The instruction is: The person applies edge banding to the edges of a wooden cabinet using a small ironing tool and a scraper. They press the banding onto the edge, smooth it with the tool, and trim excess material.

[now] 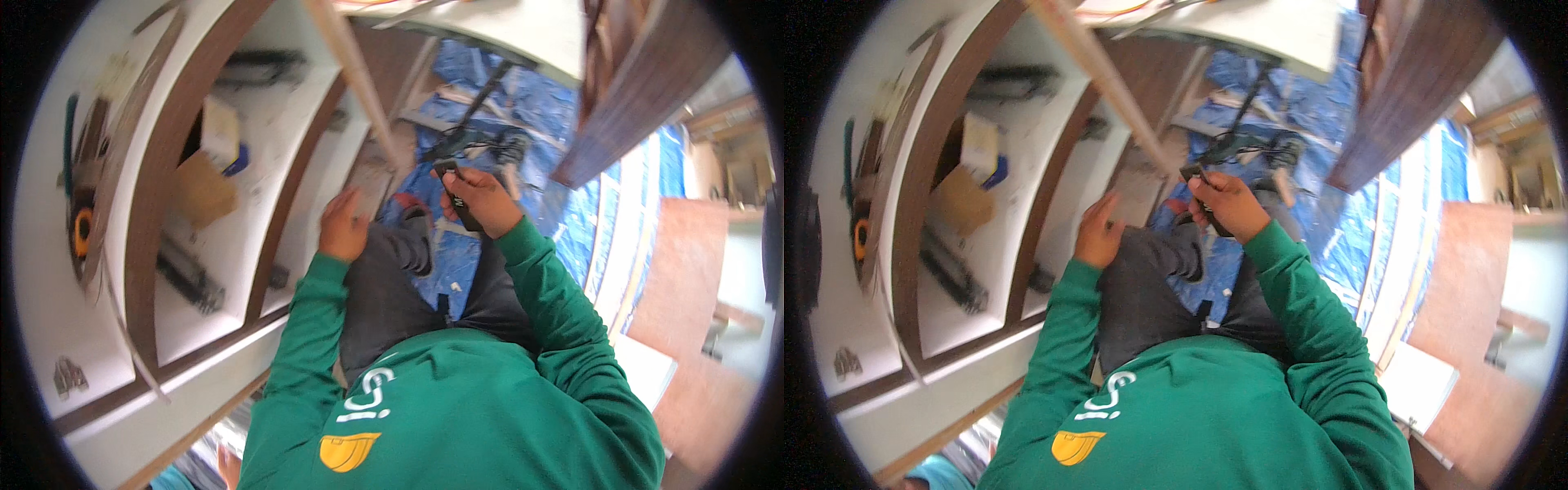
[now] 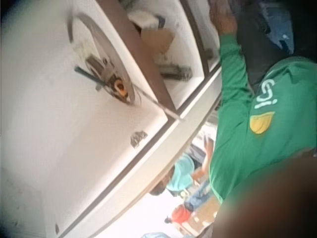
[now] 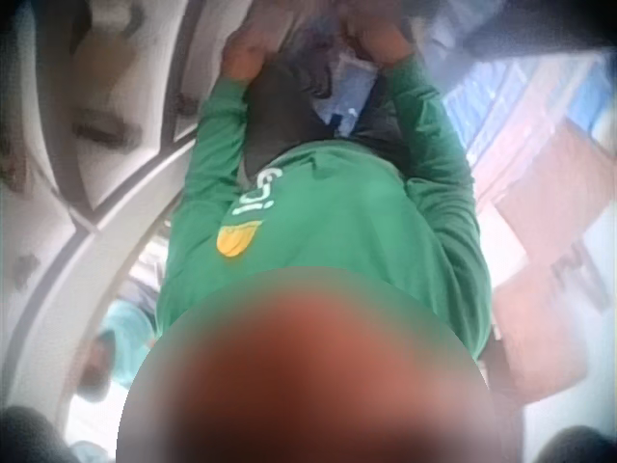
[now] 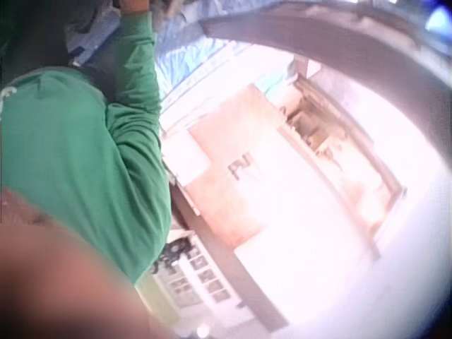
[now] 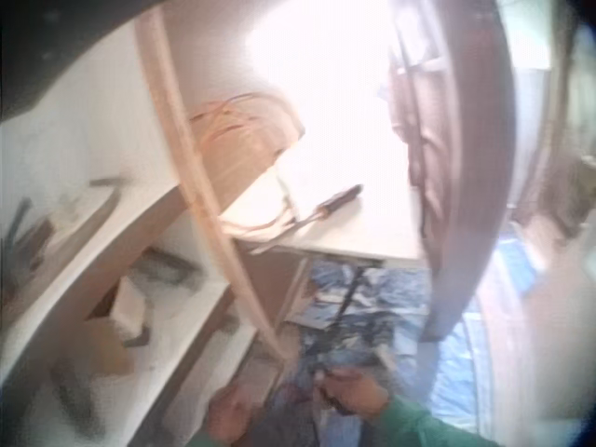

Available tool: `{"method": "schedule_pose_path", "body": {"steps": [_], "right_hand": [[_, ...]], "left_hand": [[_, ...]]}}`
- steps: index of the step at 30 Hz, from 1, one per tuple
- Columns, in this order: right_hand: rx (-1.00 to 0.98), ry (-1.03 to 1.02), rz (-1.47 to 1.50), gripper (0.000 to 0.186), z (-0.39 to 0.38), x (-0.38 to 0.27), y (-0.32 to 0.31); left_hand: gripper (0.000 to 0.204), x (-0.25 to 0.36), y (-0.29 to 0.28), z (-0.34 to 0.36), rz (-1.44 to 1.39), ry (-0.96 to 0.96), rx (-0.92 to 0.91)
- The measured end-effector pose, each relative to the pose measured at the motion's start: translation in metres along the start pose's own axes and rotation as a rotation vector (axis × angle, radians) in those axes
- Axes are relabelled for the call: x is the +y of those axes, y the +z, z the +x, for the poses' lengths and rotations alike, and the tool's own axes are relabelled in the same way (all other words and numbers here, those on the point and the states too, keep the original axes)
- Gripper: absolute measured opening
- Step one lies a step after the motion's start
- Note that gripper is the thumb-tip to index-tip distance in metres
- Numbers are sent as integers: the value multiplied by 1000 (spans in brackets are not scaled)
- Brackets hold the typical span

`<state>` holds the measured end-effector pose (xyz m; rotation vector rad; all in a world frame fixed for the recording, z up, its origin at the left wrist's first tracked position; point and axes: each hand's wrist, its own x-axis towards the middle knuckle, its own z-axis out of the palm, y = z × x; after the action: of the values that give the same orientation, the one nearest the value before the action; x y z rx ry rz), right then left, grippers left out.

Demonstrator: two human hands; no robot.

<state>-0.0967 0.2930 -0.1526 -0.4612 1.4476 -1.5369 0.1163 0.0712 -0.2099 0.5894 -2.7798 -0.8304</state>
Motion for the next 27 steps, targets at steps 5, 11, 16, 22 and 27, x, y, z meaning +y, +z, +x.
{"method": "schedule_pose_path", "body": {"steps": [5,11,16,22,27], "right_hand": [[411,52,-950,40,-55,24,-86],[602,306,-1097,65,-124,77,-111],[604,388,-1121,63,-137,74,-102],[471,294,-1301,41,-165,65,-75],[536,-109,-1279,50,-187,83,-55]], "left_hand": [[90,3,1,-71,2,-331,-312],[104,37,-9,-81,261,-242,-441],[92,76,-7,-67,398,-227,-560],[77,131,2,-91,551,41,-690],[67,88,2,-109,308,233,-633]]}}
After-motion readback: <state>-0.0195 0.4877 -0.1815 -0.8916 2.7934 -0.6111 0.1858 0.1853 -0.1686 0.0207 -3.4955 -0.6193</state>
